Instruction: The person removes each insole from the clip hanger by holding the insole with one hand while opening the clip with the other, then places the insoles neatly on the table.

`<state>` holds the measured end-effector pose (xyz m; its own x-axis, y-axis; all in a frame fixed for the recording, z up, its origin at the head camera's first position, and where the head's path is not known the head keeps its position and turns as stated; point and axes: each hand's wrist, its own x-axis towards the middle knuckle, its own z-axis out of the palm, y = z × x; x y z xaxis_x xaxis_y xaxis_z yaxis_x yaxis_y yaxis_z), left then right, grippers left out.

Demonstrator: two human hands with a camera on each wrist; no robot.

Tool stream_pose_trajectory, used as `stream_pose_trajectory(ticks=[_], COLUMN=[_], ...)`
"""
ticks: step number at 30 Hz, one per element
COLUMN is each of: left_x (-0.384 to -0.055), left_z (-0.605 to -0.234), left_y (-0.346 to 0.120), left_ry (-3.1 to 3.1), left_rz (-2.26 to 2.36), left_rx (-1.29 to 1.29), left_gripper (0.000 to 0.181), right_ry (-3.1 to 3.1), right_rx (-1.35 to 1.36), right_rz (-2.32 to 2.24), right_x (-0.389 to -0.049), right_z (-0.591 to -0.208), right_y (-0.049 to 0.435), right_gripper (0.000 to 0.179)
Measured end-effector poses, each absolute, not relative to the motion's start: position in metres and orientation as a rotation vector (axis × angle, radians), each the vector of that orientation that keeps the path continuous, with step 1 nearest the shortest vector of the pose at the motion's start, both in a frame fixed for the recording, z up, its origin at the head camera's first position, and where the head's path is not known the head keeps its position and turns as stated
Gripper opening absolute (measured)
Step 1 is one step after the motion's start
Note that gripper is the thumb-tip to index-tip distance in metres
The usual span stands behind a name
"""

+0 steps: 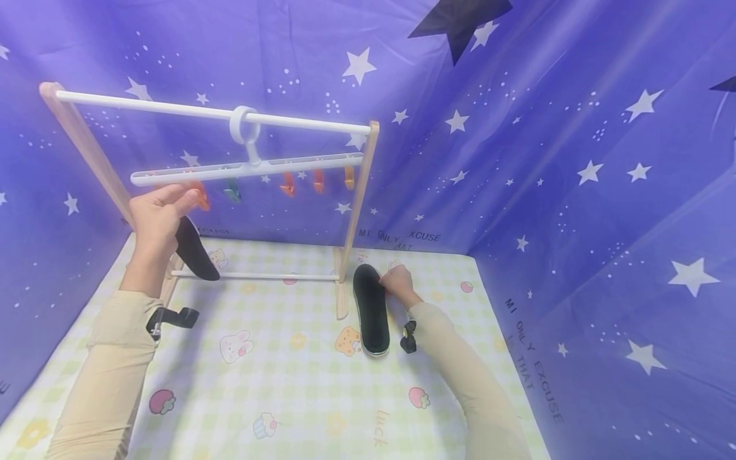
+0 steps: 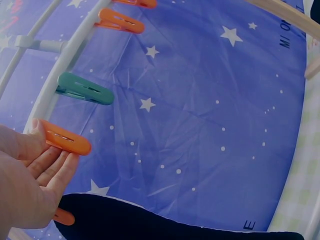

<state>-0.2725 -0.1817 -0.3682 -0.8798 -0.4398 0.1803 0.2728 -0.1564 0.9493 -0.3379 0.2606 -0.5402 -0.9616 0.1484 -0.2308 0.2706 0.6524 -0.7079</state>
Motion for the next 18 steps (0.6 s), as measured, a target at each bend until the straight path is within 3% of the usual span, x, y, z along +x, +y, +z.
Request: stream_pose_trajectory(ticks=[18], left_x=[-0.2714], left_z=[-0.3678], left_y=[-0.181], left_ry=[-1.666], left_rz=[-2.057], left_rx=[0.173], left_gripper=[0.015], right_ry=[2.848], right_rx=[0.323], right_rz=[-1.004], right_x=[-0.3351], right_z=[-0.5386], right_y=[0.2588], right_gripper=[0.009])
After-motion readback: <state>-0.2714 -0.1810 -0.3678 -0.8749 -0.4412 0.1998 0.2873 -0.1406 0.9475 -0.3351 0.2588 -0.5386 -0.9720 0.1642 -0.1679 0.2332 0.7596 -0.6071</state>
